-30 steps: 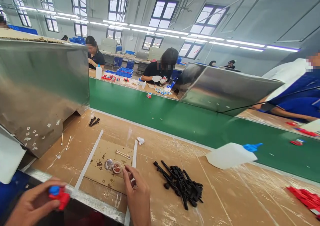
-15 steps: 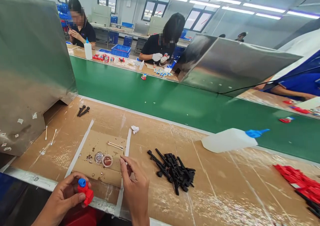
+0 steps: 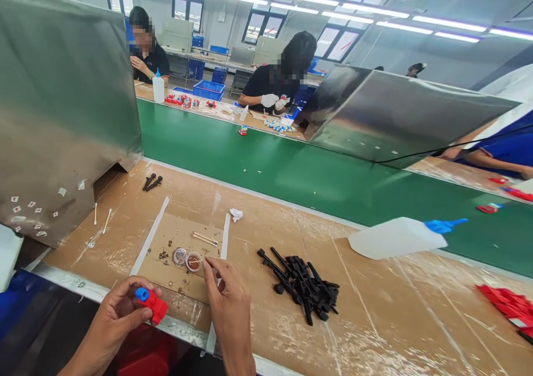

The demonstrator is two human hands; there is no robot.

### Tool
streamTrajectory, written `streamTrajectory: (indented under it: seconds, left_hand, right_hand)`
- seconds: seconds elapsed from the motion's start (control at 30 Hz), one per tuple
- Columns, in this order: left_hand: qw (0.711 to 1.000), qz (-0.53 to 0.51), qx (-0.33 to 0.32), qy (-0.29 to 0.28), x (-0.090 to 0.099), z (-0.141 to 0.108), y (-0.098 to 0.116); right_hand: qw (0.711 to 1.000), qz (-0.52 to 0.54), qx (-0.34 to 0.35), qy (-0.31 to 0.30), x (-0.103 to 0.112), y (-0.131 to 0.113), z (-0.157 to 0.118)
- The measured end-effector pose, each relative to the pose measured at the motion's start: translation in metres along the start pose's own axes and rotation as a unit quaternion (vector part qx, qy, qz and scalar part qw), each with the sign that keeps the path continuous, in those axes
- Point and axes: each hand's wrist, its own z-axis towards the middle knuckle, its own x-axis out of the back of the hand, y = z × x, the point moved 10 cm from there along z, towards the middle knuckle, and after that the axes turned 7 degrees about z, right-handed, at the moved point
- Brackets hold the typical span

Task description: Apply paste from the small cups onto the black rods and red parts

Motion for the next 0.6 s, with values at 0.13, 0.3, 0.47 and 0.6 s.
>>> streamTrajectory:
  seconds: [0.13, 0.3, 0.47, 0.6]
  left_hand:
    - [1.000, -0.006, -0.011, 0.017, 0.003, -0.003, 0.001]
    - [1.000, -0.029, 0.003, -0.002, -0.003, -0.002, -0.003]
    - [0.997, -0.080, 0.011, -0.020, -0.009, -0.005, -0.009]
    - [0.997, -0.070, -0.019, -0.031, -0.007, -0.010, -0.012]
  right_hand:
    - [1.000, -0.013, 0.007, 0.000, -0.005, -0.003, 0.004]
    - [0.999, -0.025, 0.022, -0.011, -0.008, -0.008, 0.006]
    - [0.999, -0.023, 0.035, -0.016, -0.010, -0.010, 0.006]
    - [0.999, -0.025, 0.043, -0.016, -0.009, -0.012, 0.004]
